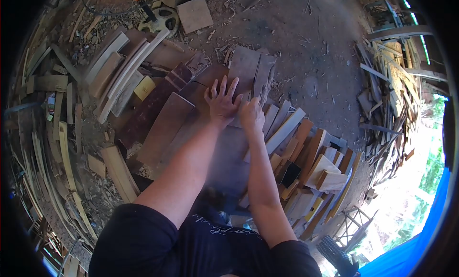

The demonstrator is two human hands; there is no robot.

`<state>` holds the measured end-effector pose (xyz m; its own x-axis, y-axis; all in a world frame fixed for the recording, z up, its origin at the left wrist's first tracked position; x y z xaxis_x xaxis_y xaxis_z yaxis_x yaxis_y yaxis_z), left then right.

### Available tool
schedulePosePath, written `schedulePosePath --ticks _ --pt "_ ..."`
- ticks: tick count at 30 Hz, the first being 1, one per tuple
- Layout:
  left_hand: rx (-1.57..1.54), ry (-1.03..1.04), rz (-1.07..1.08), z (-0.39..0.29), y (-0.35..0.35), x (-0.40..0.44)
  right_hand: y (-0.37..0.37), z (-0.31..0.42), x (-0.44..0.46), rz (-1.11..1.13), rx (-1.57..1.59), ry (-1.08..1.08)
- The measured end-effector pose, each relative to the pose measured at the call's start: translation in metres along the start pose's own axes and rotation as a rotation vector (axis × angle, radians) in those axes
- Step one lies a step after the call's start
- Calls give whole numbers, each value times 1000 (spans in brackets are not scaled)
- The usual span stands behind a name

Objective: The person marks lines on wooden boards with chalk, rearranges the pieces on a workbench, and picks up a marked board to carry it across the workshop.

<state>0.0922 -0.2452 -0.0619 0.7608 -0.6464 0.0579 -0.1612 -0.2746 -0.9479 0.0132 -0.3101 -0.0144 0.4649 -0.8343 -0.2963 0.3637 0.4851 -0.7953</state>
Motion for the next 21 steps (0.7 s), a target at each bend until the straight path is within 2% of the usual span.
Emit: schedulePosePath --ticks 3,6,7,9,11,13,15,19,21 --pt "3 -10 -9 -1 3 0 -7 1 -50 4 -82 36" --pt "-17 -8 -5 0 0 0 -10 4 -64 51 -91 108" --pt "-13 -6 -2 1 2 -1 -6 1 -52 54 -87 111" --pt "17 3 -17 0 3 0 0 -3 -8 -15 -61 -33" --pt "15 4 -25 0 1 1 0 0 0 -19 -44 -39" --pt "4 2 -22 -2 2 -1 -5 4 -12 -19 -39 -39" --pt "21 -10 -10 -2 2 0 -12 6 -51 25 -90 73" --pt "9 0 -7 -1 1 -1 -8 3 -44 38 -95 97" --pt "19 9 -18 -1 1 0 -6 3 0 -9 -51 -46"
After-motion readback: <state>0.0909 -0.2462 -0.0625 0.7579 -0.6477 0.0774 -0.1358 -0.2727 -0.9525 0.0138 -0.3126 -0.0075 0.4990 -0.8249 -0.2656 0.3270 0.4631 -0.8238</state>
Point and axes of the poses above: each hand's wrist, its own x-axis towards the middle knuckle, its own y-axis out of the palm, z = x × y, the point moved 1 cm from there along x, towards the middle knuckle, and after that the axes turned 7 degrees about x, right-handed, at the moved point
